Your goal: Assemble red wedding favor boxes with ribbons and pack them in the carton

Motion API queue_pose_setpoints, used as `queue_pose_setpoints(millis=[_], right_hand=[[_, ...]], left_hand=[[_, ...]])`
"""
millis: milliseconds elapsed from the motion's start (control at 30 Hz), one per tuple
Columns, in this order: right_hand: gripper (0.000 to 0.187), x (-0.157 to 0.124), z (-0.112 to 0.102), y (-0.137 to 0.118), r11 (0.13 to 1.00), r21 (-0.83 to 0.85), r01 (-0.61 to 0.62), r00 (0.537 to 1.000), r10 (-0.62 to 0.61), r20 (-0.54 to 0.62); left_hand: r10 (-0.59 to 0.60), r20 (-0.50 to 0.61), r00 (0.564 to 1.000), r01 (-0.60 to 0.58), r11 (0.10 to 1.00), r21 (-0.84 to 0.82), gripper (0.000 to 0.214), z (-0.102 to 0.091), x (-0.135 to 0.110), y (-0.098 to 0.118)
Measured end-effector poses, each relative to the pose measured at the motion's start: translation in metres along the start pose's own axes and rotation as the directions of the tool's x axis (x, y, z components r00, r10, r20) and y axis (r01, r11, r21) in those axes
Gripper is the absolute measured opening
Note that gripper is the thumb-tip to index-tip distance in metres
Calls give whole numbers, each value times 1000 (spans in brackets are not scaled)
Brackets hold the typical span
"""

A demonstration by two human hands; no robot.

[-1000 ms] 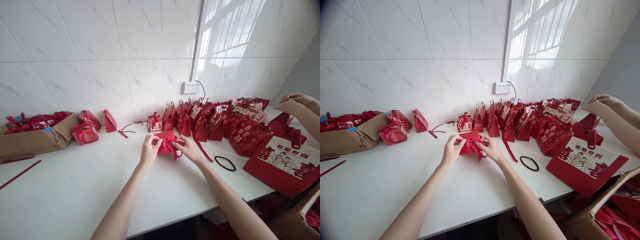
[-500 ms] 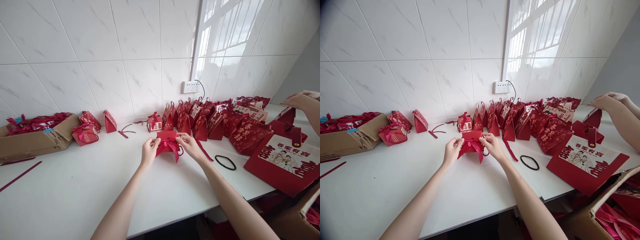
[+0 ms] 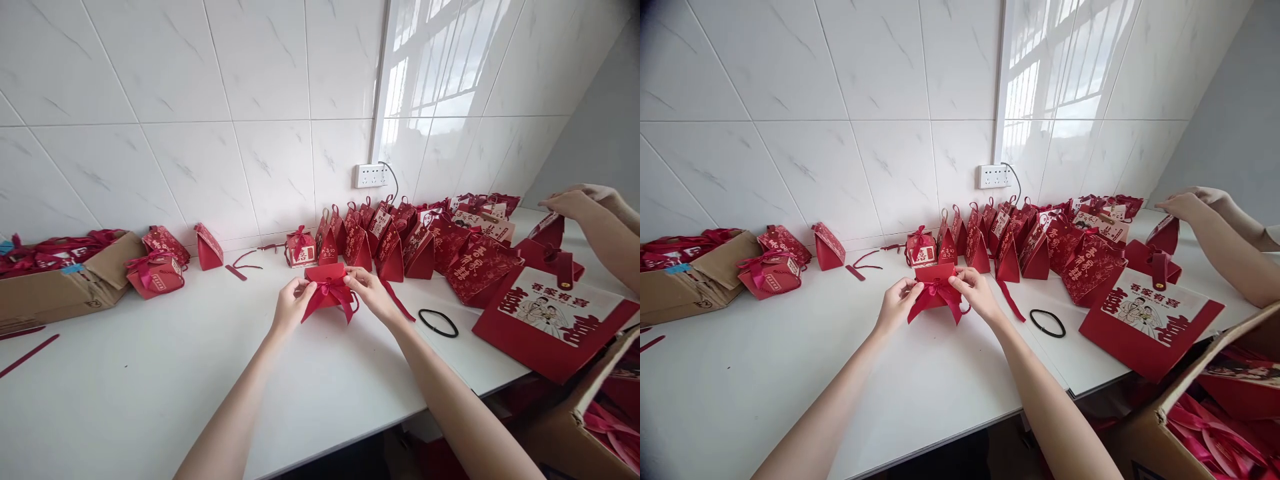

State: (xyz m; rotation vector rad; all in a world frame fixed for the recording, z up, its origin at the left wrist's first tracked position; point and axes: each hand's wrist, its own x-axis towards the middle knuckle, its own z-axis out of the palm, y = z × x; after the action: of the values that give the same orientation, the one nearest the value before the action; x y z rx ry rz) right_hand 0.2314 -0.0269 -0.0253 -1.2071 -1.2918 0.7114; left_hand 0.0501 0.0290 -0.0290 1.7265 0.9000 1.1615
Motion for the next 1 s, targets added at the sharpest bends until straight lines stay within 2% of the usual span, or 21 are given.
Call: queue_pose_setpoints(millis=[200,400,633,800,1000], right_hand=[[44,0,0,1,1000,-9,-10,1000,10,-13],[47,2,-1,4,999,42,-25,1000,24,13],[48,7,2,13,992,106,-69,997,72,-22],[51,7,1,9,997,48,-55,997,57,-48],[42,0,-2,0,998,-27,-53,997,51,-54]], left_hand=[[-12,-20,1000,12,1000,3,38,-1,1,4],[-32,-28,999,32,999,-4,42,-1,2,1],[-49,-13,999,49,999,21,44,1,1,0],[-30,-17,999,30,999,19,45,0,2,0],[-53,-7,999,53,998,-45,48,0,4,-5]])
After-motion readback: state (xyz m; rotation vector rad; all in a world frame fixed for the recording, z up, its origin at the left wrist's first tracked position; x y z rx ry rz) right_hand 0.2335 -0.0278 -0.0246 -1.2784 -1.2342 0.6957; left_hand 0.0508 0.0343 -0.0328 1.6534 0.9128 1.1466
